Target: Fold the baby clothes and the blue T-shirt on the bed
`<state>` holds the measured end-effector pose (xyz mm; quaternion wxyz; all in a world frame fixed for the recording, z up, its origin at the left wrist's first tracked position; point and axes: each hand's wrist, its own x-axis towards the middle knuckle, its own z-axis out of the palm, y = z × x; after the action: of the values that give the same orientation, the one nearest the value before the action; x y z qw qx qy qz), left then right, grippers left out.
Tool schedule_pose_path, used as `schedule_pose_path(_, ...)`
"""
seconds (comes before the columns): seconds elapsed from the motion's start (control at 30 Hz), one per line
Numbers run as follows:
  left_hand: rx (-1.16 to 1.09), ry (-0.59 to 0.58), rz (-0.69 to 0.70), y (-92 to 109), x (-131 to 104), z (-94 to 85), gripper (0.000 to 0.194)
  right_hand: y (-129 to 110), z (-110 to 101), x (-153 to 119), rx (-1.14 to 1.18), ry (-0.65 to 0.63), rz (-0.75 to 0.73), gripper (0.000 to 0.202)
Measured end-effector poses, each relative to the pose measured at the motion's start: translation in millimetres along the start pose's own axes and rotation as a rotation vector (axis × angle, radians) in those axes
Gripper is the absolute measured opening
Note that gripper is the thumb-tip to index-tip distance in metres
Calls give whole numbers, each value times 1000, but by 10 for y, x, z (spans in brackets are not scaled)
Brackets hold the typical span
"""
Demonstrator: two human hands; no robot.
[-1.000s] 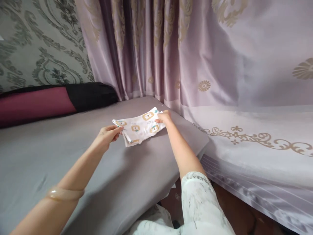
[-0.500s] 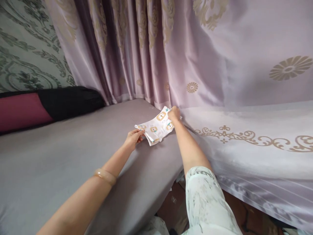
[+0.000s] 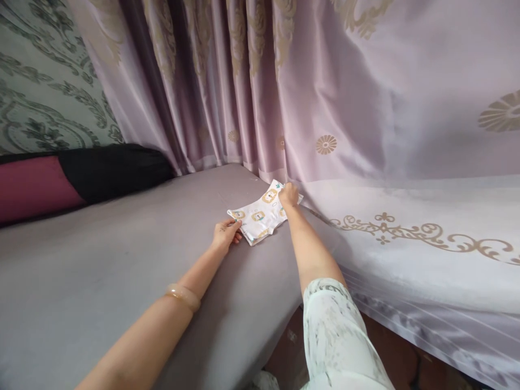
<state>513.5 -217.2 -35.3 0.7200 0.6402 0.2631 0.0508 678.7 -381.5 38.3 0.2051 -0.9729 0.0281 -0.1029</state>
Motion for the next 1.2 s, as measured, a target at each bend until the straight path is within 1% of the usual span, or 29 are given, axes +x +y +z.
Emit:
schedule_pose_path(0.2, 127, 4, 22, -125, 45, -4, 24, 110, 164, -38, -35, 6, 12, 28)
schedule_pose_path(0.4, 208, -13, 15, -122, 9, -28, 25, 118, 271, -141, -39, 5, 19, 30)
schedule_pose_path(0.53, 209, -19, 17, -83, -48, -29, 25, 96, 329, -225, -54, 22, -13, 35)
schedule_pose_path(0.7, 206, -11, 15, -7, -132, -31, 20, 89, 424, -287, -107, 56, -90, 48)
schedule_pose_path(0.87, 183, 0, 15, 24, -180, -38, 17, 129, 541, -317, -221, 56, -137, 38)
schedule_pose_path(1.0, 171, -13, 41, 2, -177, -42, 15, 171, 615, -354, -259, 87, -122, 39)
schedule_pose_path(1.1, 179, -23, 49, -32, -145, -40, 16, 196, 624, -361, -249, 57, -110, 41)
schedule_pose_path(1.2, 176, -40, 54, -83, -90, -41, 18, 201, 585, -357, -239, 15, -101, 41)
